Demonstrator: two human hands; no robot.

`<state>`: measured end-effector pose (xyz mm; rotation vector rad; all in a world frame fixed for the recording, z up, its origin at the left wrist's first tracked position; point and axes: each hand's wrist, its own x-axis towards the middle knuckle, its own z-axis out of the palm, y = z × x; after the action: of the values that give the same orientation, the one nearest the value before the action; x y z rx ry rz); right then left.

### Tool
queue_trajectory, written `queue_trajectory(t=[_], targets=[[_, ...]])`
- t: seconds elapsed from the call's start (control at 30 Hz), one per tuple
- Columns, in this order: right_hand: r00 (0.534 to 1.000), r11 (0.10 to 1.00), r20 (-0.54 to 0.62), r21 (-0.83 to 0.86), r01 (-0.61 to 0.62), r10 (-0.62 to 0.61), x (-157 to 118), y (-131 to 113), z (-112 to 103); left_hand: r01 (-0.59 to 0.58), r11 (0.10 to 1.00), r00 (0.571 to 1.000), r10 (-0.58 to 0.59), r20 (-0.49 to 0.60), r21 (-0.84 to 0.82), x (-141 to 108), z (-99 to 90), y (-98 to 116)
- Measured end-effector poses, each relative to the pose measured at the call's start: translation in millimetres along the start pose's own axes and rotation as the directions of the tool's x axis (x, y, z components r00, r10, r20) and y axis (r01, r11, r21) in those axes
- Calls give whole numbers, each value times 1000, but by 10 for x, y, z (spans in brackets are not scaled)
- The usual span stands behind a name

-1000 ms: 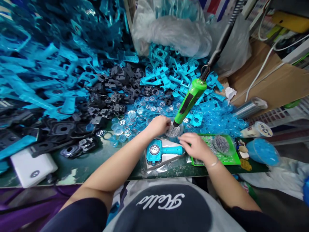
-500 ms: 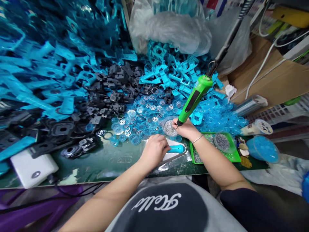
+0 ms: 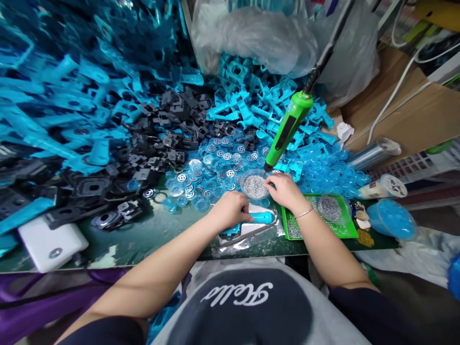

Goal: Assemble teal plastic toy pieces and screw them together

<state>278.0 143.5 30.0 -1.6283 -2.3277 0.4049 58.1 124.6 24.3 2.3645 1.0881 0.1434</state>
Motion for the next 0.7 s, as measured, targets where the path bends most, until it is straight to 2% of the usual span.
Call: queue_trajectory(t=[0.13, 0.23, 0.3, 0.37, 0.43, 0.5, 0.6, 0.7], targets=[[1000, 1000, -13, 14, 25, -25, -146, -65, -26, -20, 1000, 999, 19, 47, 11, 63, -56, -33], [997, 997, -48, 54, 56, -53, -312, -157, -50, -47, 999, 996, 47, 78, -8, 116, -176, -88], [994, 990, -75, 113, 84, -75, -429, -267, -24, -45, 999, 998, 45, 40, -9, 213, -281, -149], [984, 966, -91, 200, 166, -150, -536, -411, 57, -19, 999, 999, 21, -49, 37, 363, -355, -203], [953, 910, -118, 284, 302, -279, -621, -560, 183, -4, 995, 995, 14, -95, 103, 533, -362, -229], [904, 849, -169, 314, 426, -392, -677, -674, 317, -9, 987, 997, 21, -75, 160, 675, -311, -227], [844, 809, -241, 252, 532, -480, -705, -735, 445, -10, 975, 999, 21, -49, 221, 785, -208, -215], [795, 790, -247, 146, 595, -553, -688, -708, 466, -12, 970, 998, 28, -62, 242, 796, -160, -233]])
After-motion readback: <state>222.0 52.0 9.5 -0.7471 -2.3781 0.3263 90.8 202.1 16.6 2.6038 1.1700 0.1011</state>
